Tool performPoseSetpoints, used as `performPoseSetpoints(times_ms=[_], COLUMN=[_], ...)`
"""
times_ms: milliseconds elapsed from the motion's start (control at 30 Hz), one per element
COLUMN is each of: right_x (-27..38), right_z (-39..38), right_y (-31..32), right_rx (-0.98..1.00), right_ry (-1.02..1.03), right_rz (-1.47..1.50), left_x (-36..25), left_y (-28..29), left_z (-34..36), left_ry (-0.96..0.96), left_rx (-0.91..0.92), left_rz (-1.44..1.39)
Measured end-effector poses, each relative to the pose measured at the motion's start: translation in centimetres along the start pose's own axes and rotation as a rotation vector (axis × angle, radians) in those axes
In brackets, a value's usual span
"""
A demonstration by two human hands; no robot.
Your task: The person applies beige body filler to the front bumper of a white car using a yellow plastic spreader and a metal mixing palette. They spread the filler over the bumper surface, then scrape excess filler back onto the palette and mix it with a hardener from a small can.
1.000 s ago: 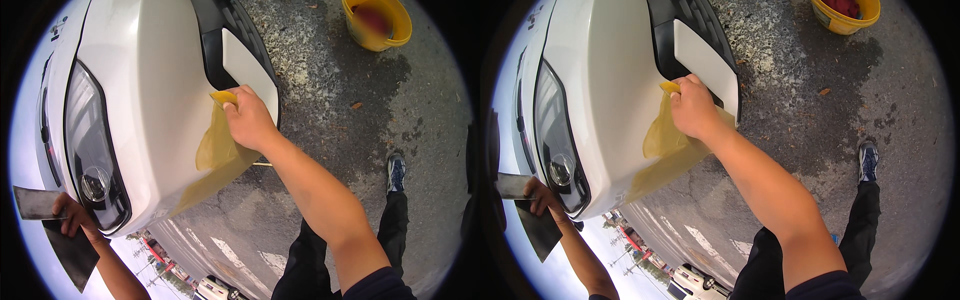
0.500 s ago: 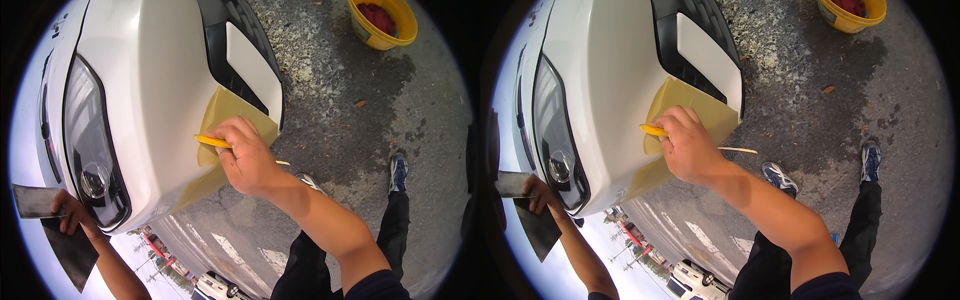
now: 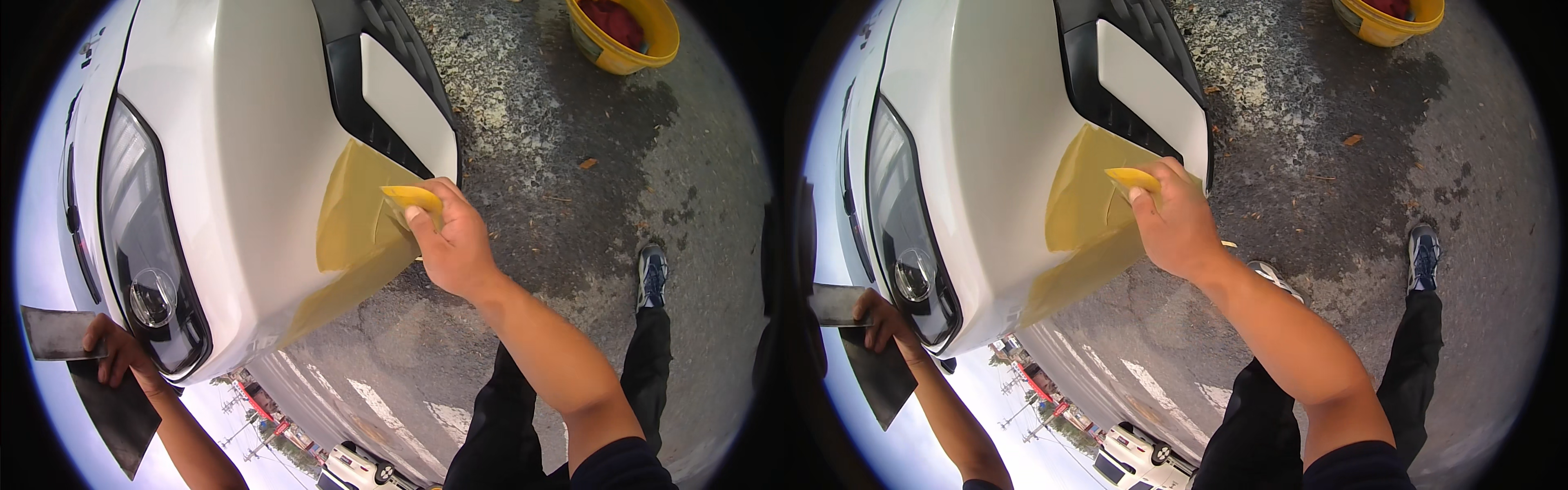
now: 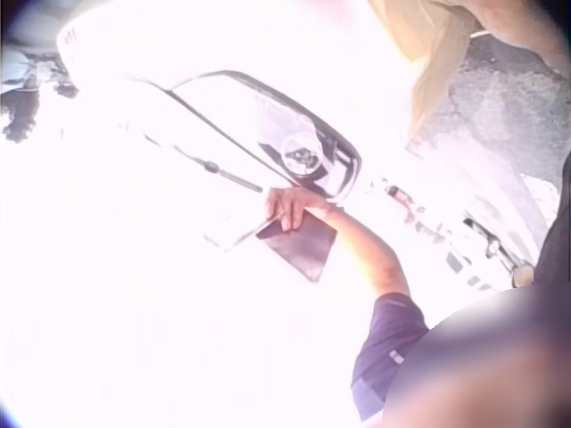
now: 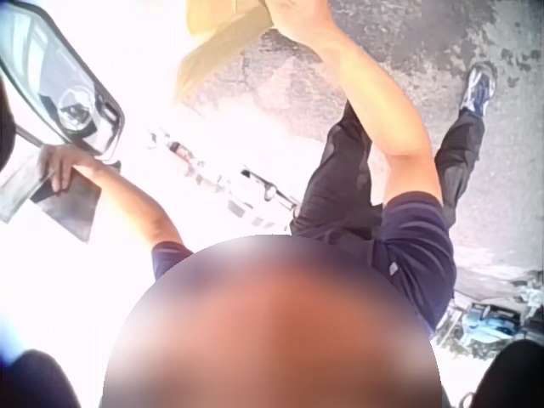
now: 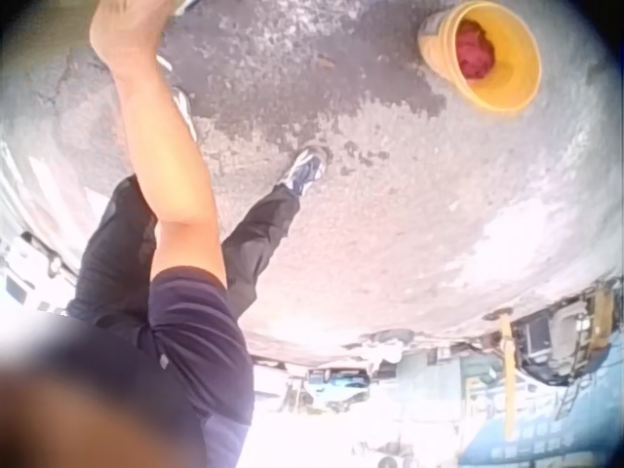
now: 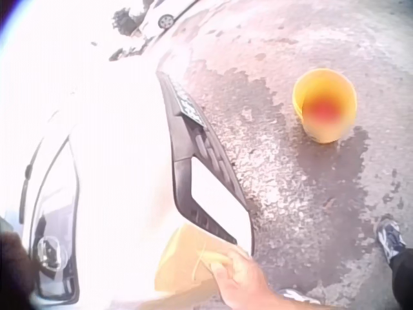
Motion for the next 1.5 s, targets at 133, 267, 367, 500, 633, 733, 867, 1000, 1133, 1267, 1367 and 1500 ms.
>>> performPoseSetpoints(times_ms=[133,267,367,500,633,733,867,1000,1133,1267,1367,1500], right_x=[-2.0,-1.9,-1.4,-1.3,-1.5,-1.2,-0.7,-0.2,0.0,0.3,-0.3,-1.2], right_z=[6.2,8.5,8.8,9.3,9.1,8.5,7.0,4.8,2.3,-0.2,-1.9,-3.4], right_y=[0.9,0.4,0.0,-0.8,-1.0,-1.3,-2.0,-2.3,-2.5,-2.7,-3.0,-3.2], right_rx=[-0.008,0.03,0.0,0.042,0.077,0.059,0.093,0.145,0.175,0.181,0.183,0.161], right_ry=[-0.288,-0.257,-0.232,-0.242,-0.225,-0.109,-0.011,0.166,0.253,0.406,0.43,0.561], right_rz=[0.093,-0.15,-0.151,-0.138,-0.174,-0.199,-0.111,-0.118,-0.072,-0.122,-0.087,-0.115], left_x=[-0.2,-0.1,0.0,-0.1,-0.5,-0.8,-1.0,-1.0,-1.2,-1.1,-1.1,-1.0], left_y=[0.1,-0.1,-0.2,-0.1,-0.1,0.0,0.0,0.0,-0.2,-0.3,-0.3,-0.3], left_z=[-0.1,-0.1,-0.1,-0.1,-0.1,0.1,0.0,0.1,0.1,0.2,0.2,0.2], left_ry=[-0.002,-0.001,-0.005,-0.022,-0.004,0.029,0.022,0.02,-0.009,0.012,0.009,0.002], left_rx=[-0.01,-0.011,-0.016,-0.01,0.007,-0.001,0.01,0.007,-0.007,-0.011,-0.009,-0.009], left_rz=[-0.003,0.033,0.046,0.028,-0.013,-0.018,-0.061,-0.066,-0.01,-0.018,-0.026,-0.056])
Point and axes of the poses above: each hand's wrist, its own z-axis towards the middle knuckle, its own y-axis out of the back of the hand, x = y × z, the point moved 3 cm from there along z, towards the middle knuckle, and after that the axes turned 7 degrees about z, right-handed, at the moved point
